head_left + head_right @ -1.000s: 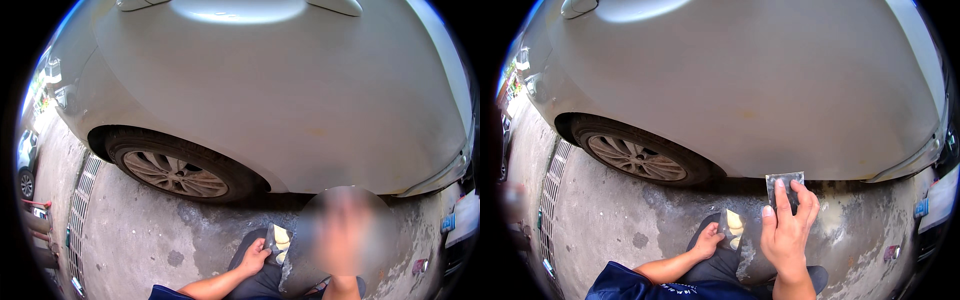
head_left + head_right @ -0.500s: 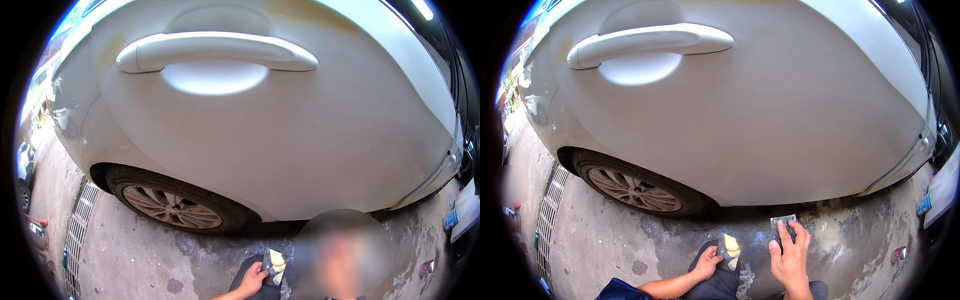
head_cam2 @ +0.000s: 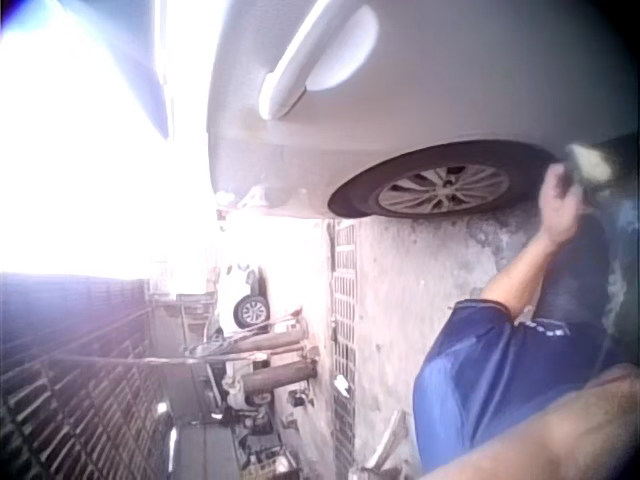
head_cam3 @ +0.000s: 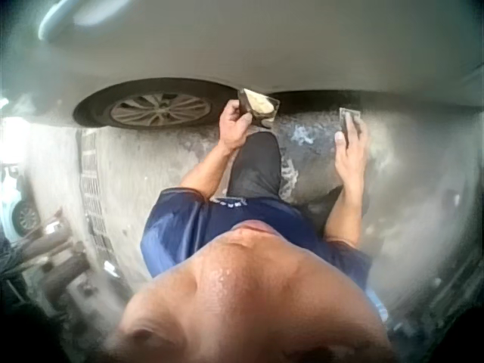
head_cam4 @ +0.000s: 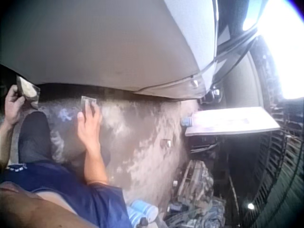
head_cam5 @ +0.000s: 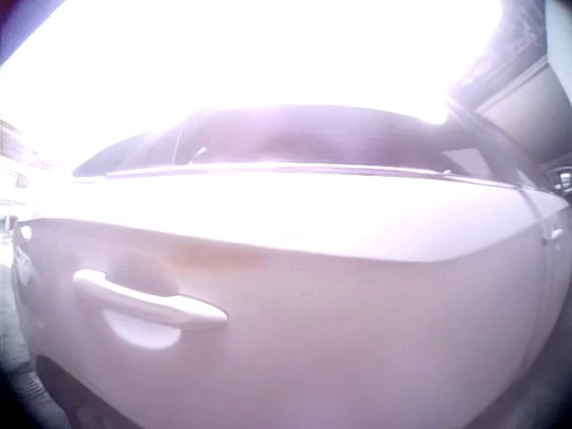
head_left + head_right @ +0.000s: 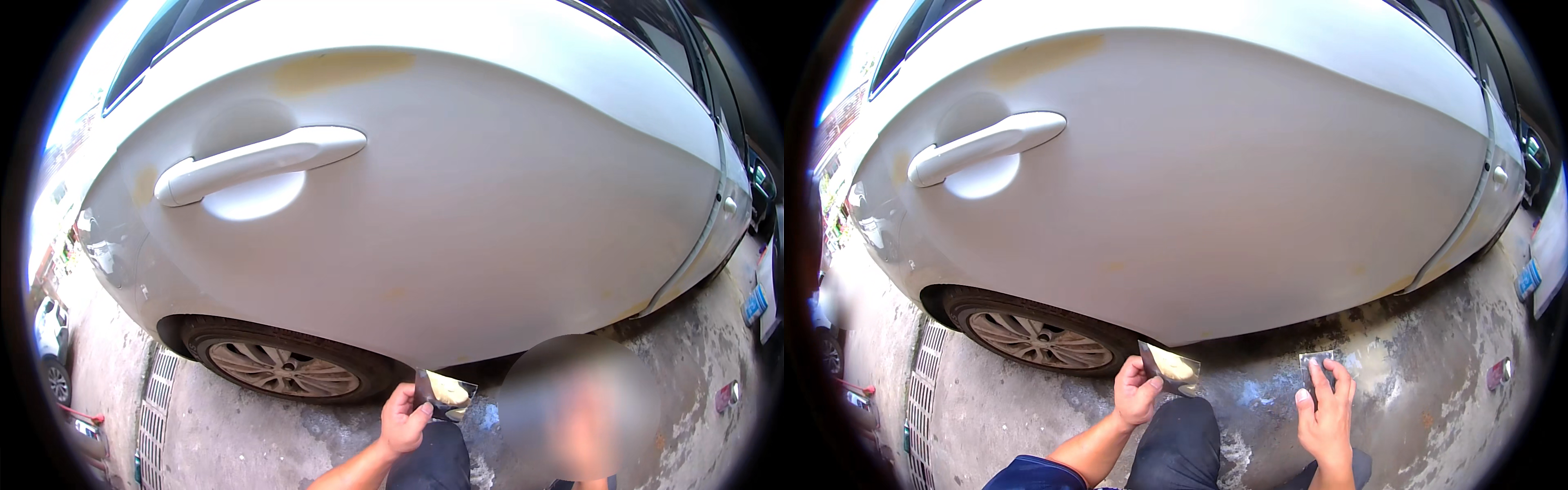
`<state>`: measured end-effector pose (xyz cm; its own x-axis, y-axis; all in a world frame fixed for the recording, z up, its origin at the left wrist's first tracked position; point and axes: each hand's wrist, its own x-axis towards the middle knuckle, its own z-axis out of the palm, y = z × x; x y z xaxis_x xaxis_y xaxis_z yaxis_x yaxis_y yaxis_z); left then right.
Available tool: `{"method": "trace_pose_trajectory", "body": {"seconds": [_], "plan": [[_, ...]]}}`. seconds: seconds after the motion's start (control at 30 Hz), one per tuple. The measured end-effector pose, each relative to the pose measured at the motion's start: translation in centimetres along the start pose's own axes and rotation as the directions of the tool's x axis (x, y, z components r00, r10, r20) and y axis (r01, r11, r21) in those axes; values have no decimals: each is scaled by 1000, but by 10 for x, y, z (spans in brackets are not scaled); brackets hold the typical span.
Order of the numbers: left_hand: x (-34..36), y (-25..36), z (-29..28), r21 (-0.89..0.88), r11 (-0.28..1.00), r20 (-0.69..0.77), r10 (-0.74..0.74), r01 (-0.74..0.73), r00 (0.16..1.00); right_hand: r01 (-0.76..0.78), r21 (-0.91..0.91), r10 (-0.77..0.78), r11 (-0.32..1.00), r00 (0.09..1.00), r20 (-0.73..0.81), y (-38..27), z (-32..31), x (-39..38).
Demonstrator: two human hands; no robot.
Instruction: The person applies a beige body filler to the side of a white car using a metal putty knife and spreads it evenly across the surface. The person repeatedly scoops filler from the knife and smooths it along the door panel.
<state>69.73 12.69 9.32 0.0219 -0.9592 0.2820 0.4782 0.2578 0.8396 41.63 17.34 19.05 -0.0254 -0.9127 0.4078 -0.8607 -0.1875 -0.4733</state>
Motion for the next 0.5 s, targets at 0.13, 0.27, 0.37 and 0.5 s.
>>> {"method": "trace_pose_trajectory", "body": {"seconds": [0.13, 0.27, 0.37, 0.5], "plan": [[26, 21, 14, 1, 992, -16, 127, -127, 992, -146, 206, 139, 967, 989, 49, 39, 11, -16], [50, 40, 22, 86, 968, 56, 232, -236, 971, -174, 366, 140, 914, 983, 120, 46, 6, -12], [82, 32, 55, 77, 961, 136, 253, -265, 958, -115, 316, 73, 942, 987, 143, 69, -10, -15], [116, 14, 94, 15, 936, 290, 332, -351, 898, 19, 115, -38, 993, 986, 160, 110, -22, -39]]}}
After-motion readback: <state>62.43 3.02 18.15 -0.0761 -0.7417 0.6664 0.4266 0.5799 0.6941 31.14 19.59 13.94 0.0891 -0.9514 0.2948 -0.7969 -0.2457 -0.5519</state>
